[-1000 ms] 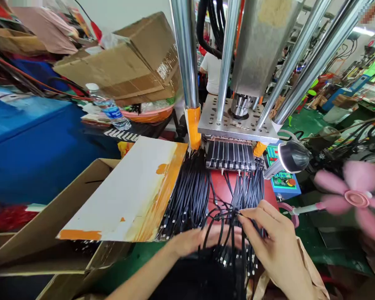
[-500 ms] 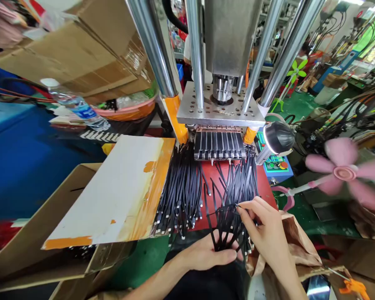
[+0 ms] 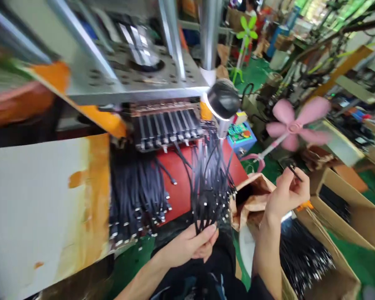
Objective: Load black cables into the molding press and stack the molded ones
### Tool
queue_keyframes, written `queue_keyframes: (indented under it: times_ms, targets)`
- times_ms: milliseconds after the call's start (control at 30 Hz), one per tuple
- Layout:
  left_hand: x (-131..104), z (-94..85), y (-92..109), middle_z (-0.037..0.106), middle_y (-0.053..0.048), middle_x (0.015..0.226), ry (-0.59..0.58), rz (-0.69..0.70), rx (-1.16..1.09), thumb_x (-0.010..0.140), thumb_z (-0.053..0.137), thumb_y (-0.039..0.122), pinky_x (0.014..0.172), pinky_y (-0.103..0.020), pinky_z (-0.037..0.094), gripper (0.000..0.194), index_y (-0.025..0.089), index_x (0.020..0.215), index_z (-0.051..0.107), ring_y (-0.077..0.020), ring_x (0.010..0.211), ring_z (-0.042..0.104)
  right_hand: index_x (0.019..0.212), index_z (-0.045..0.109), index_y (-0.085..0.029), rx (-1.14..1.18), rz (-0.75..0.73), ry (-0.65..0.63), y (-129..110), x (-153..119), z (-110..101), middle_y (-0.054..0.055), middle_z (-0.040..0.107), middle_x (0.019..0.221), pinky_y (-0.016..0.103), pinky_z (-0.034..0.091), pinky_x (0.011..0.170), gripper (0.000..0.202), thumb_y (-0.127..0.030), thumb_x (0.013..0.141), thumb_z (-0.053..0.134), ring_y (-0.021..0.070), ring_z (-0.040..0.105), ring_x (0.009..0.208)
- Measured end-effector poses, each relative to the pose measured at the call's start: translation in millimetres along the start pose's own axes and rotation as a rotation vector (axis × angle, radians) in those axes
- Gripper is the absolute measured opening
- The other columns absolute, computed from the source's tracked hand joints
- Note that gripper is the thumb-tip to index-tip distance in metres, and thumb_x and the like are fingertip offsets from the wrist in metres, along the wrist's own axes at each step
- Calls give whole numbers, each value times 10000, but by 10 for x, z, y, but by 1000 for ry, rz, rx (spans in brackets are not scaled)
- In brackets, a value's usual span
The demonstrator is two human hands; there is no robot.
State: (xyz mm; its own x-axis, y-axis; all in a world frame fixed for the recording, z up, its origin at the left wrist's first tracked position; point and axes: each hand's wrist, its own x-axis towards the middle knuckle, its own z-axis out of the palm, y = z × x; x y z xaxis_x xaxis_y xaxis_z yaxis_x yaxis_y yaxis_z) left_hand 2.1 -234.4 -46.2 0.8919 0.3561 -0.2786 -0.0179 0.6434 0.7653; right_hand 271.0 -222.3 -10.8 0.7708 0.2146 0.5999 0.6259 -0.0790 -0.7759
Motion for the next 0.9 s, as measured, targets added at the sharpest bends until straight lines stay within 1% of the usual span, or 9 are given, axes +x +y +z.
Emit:
queue_keyframes:
  times_ms: [67, 133, 233, 367, 500, 600, 700, 800, 900]
  targets:
    - [-15, -22, 7, 334, 118, 508, -69, -7, 11, 980, 558, 778, 546, -235, 443, 602, 194, 834, 547, -68, 424, 316, 1135, 669, -156, -65, 115, -13, 431, 5, -246, 26, 636, 837, 284, 441, 576, 437, -557, 969, 618, 140, 519, 619]
    - [-45, -51, 22, 394, 102, 504, -138, -12, 57, 1023, 517, 736, 618, -261, 497, 569, 186, 893, 578, -83, 439, 373, 1084, 710, -145, -196, 230, -217, 753, -153, -579, 72, 708, 885, 301, 490, 610, 494, -586, 863, 701, 167, 586, 673]
    - [-121, -90, 94, 500, 57, 546, -221, -14, 205, 1075, 464, 655, 639, -249, 482, 529, 163, 971, 626, -103, 503, 464, 1121, 736, -136, -237, 483, -419, 857, -614, -1022, 90, 717, 900, 275, 451, 560, 554, -609, 833, 732, 162, 555, 664]
    - [-271, -141, 311, 657, 0, 691, -379, -34, 448, 1082, 517, 432, 633, -223, 488, 322, 158, 1104, 686, -126, 609, 586, 1159, 752, -162, 326, 970, -847, 362, -1178, -1081, 3, 580, 757, 208, 229, 454, 636, -717, 850, 749, 78, 330, 536]
    - [-591, -259, 559, 770, -13, 768, -444, -22, 698, 1043, 522, 260, 686, -238, 553, 254, 221, 1131, 758, -165, 677, 695, 1128, 770, -196, 756, 1203, -1333, -307, -1376, -482, 35, 633, 815, 196, 328, 476, 770, -859, 735, 765, 100, 452, 608]
    - [-1015, -416, 647, 800, -13, 775, -176, -96, 710, 1054, 540, 293, 764, -267, 585, 297, 246, 946, 813, -188, 718, 745, 1054, 764, -190, 785, 1157, -1619, -746, -1390, 93, 27, 673, 824, 166, 380, 490, 618, -750, 796, 798, 97, 527, 641]
    - [-1504, -602, 575, 796, -2, 766, 220, -119, 569, 1035, 609, 368, 785, -289, 594, 264, 231, 968, 824, -192, 711, 755, 995, 723, -163, 753, 891, -1899, -1198, -1485, 702, 2, 718, 875, 141, 426, 511, 442, -595, 906, 748, 67, 572, 633]
    - [-1871, -779, 400, 781, -20, 806, 745, 52, 354, 951, 734, 448, 671, -269, 570, 264, 189, 964, 788, -180, 672, 712, 1022, 675, -73, 763, 541, -2044, -1705, -1749, 1364, -64, 673, 833, 101, 378, 521, 440, -502, 978, 586, 9, 559, 604]
    - [-2032, -938, 236, 800, -74, 958, 1234, 306, 148, 803, 877, 523, 731, -300, 601, 460, 160, 1060, 760, -213, 793, 736, 1099, 605, 112, 792, 403, -2097, -2152, -2045, 1972, -94, 618, 864, 90, 302, 562, 650, -445, 989, 288, -70, 513, 603]
